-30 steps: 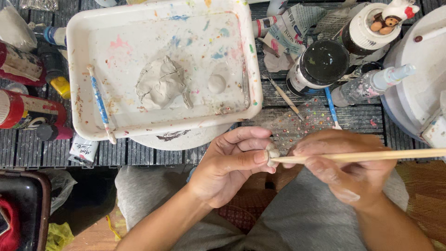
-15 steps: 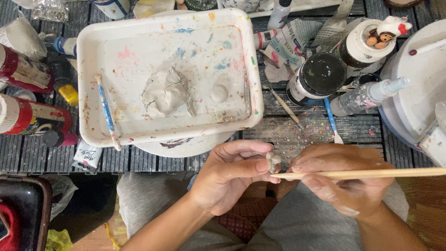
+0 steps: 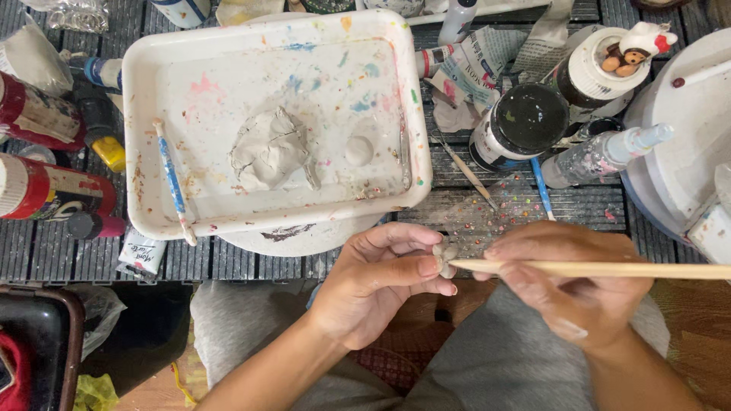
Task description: The person shapes a small piece of clay using a wooden stick and their fingers. They repeatedly refine the clay's form by pressing and smoothing it with the tool and hands.
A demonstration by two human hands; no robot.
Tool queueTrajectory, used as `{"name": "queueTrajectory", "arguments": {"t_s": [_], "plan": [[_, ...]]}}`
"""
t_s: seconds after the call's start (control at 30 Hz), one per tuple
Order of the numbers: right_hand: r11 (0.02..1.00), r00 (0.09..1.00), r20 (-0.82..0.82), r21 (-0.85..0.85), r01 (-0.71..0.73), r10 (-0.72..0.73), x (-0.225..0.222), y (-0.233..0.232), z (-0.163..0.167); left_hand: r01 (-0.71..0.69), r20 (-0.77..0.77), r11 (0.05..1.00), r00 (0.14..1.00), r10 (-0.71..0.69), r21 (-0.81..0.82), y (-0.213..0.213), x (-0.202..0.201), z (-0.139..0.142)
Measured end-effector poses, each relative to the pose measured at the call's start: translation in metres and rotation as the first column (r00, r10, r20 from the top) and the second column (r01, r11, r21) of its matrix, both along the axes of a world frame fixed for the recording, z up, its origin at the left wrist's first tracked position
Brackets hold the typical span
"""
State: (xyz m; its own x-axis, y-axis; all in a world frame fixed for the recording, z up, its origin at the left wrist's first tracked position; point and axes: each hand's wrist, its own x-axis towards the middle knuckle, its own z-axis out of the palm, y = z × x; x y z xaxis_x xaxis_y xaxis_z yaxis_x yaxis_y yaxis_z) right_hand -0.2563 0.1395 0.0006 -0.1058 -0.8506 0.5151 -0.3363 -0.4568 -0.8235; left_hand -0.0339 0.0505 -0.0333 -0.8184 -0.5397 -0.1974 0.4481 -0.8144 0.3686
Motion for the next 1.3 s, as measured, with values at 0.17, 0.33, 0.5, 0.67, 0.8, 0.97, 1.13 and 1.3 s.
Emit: {"name": "queueTrajectory", "arguments": {"t_s": [0.17, 0.33, 0.5, 0.67, 0.8, 0.97, 1.13, 1.3], "plan": [[0.999, 0.998, 0.067, 0.052, -0.005, 0.002, -0.0043, 0.0043, -0.0001, -0.012, -0.010, 0.999, 1.000, 0.012, 0.045, -0.0019, -0.0018, 0.0002], [0.993, 0.991, 0.127, 0.112, 0.023, -0.038, -0.0053, 0.0074, -0.0004, -0.011, 0.028, 0.988, 1.000, 0.007, 0.155, -0.0048, -0.0056, 0.0007], [1.000, 1.000, -0.012, 0.000, -0.007, 0.007, -0.0025, 0.0048, 0.0012, -0.003, -0.038, 0.990, 0.999, 0.009, 0.140, -0.0045, -0.0035, 0.0028], [1.000, 0.996, -0.093, 0.003, -0.012, 0.012, 0.0004, 0.0013, 0.0056, 0.033, -0.028, 0.988, 0.999, -0.029, 0.151, -0.0021, -0.0019, -0.0001], [0.999, 0.993, -0.113, -0.024, -0.043, 0.040, 0.0008, -0.0003, 0.0089, 0.046, 0.004, 0.989, 0.999, -0.047, 0.137, -0.0019, -0.0002, -0.0038], [0.999, 0.990, -0.138, -0.033, -0.043, 0.038, 0.0000, 0.0010, 0.0068, 0.035, -0.019, 0.990, 0.999, -0.033, 0.134, -0.0003, 0.0006, -0.0051], [1.000, 0.999, -0.047, 0.010, -0.004, 0.005, 0.0000, 0.0032, 0.0024, 0.031, -0.002, 0.992, 1.000, -0.031, 0.119, -0.0007, 0.0016, -0.0047], [1.000, 1.000, 0.030, -0.001, -0.008, 0.008, 0.0009, 0.0024, 0.0005, 0.044, 0.017, 0.994, 0.999, -0.046, 0.101, -0.0014, 0.0024, -0.0040]]}}
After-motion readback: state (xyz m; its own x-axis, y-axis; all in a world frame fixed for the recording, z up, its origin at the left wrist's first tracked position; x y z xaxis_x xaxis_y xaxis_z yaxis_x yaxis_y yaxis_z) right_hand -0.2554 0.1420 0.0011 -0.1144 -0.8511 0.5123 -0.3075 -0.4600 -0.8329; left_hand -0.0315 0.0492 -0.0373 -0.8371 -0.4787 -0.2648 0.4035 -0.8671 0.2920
